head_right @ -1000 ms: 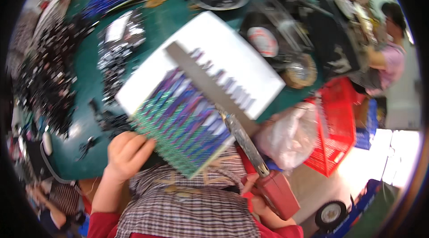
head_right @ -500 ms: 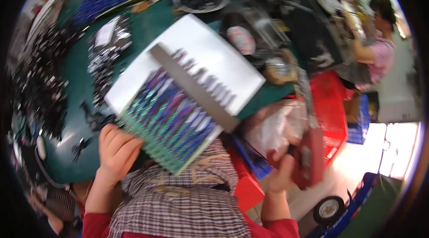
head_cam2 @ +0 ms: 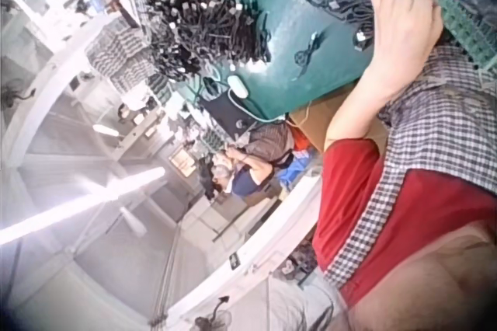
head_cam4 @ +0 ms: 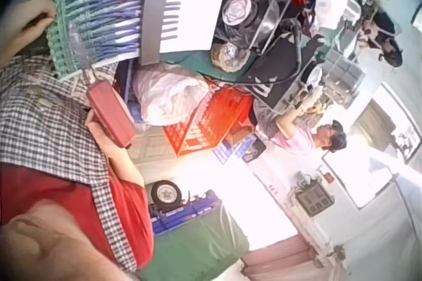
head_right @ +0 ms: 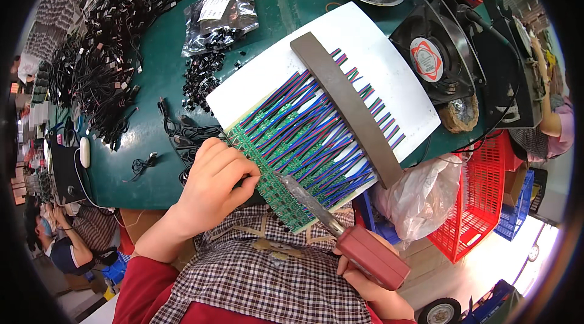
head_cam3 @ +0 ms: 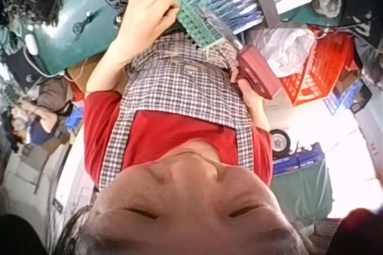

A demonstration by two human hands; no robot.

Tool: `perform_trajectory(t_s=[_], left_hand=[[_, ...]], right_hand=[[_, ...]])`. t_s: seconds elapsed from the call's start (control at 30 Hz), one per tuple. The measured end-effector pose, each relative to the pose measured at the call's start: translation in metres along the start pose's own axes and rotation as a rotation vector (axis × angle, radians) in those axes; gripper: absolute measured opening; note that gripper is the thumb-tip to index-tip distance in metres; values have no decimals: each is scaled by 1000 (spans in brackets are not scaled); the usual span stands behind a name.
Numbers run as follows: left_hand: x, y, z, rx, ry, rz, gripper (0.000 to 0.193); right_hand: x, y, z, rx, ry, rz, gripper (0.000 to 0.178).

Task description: The person solders electronic components onto circuit boards using a soldering iron, then solders wire cables onto the boards before lifting the assembled unit.

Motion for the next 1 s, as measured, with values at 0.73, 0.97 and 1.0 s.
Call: perform_trajectory(t_s=[0.73,0.97,1.0], left_hand=[[-3,2,-5,31,51,64,21],[-4,1,-5,41,28,58,20],[-4,2,-5,43,36,67,20]], right_hand=[[4,11,5,291,-15,-425,49],[3,-1,3,384,-45,-543,33],[2,-3,1,405,-42,-592,31]])
Point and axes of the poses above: each hand's wrist, its own z-axis towards the middle knuckle, its own x-axis out of the back of the hand, y = z × x, the point moved 8 cm from there along z, towards the middle knuckle, and after that the axes turned 2 degrees about y, right-handed, at the moved point
